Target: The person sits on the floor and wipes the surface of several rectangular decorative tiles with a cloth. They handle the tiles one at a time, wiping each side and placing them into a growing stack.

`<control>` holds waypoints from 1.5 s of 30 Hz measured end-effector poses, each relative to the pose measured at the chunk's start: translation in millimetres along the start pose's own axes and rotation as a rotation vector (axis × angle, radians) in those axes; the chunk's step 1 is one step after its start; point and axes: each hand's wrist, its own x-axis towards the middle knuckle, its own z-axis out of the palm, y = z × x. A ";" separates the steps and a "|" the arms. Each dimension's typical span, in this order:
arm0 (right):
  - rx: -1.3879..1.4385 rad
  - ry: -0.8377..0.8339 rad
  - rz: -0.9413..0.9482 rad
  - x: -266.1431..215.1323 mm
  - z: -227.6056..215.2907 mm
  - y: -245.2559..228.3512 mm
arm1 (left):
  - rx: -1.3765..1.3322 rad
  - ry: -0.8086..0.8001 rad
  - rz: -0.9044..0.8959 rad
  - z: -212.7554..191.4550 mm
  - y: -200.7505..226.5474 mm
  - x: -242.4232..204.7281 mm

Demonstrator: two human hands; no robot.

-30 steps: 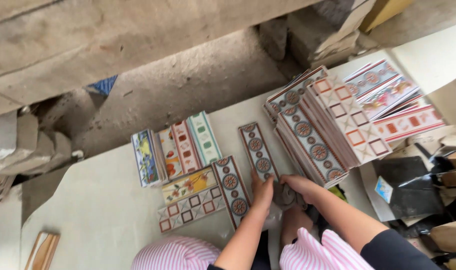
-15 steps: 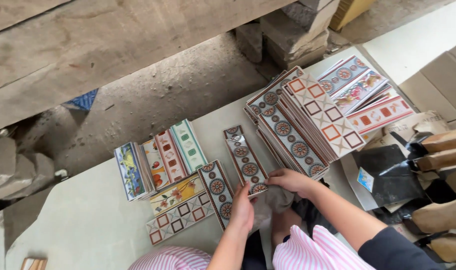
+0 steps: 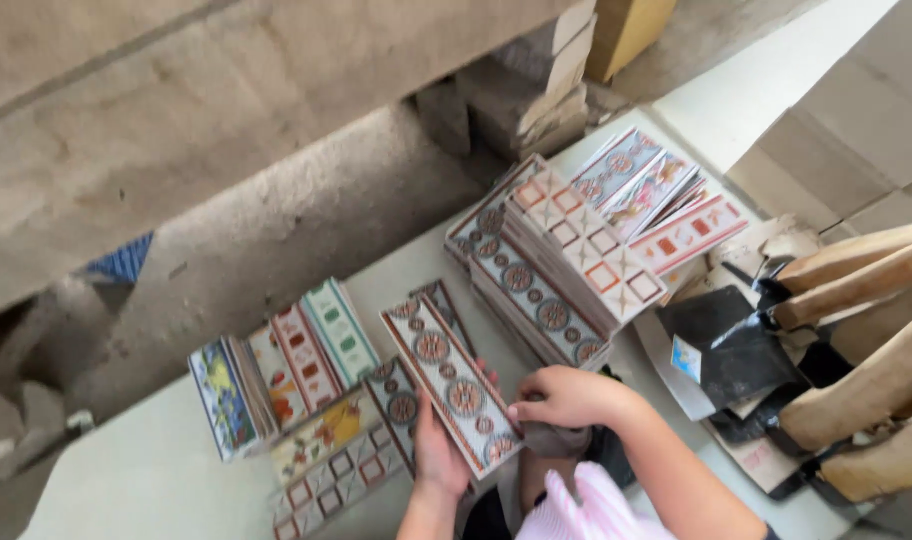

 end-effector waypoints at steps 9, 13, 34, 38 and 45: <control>0.742 0.755 -0.076 -27.3 -19.6 -2.2 | 0.219 -0.111 -0.215 8.8 -3.8 17.7; 0.903 0.769 -0.161 -35.4 -15.8 2.2 | 0.267 -0.215 -0.248 19.7 -12.8 15.7; -0.300 1.322 -0.767 31.9 -10.2 11.4 | 0.542 0.000 -0.061 44.5 -7.7 -5.0; -0.409 1.346 -0.674 34.0 4.9 14.1 | 0.675 -0.066 0.008 39.3 6.3 -9.1; -0.404 1.195 -1.042 21.0 29.7 7.2 | 0.940 -0.074 -0.062 -5.9 21.1 17.0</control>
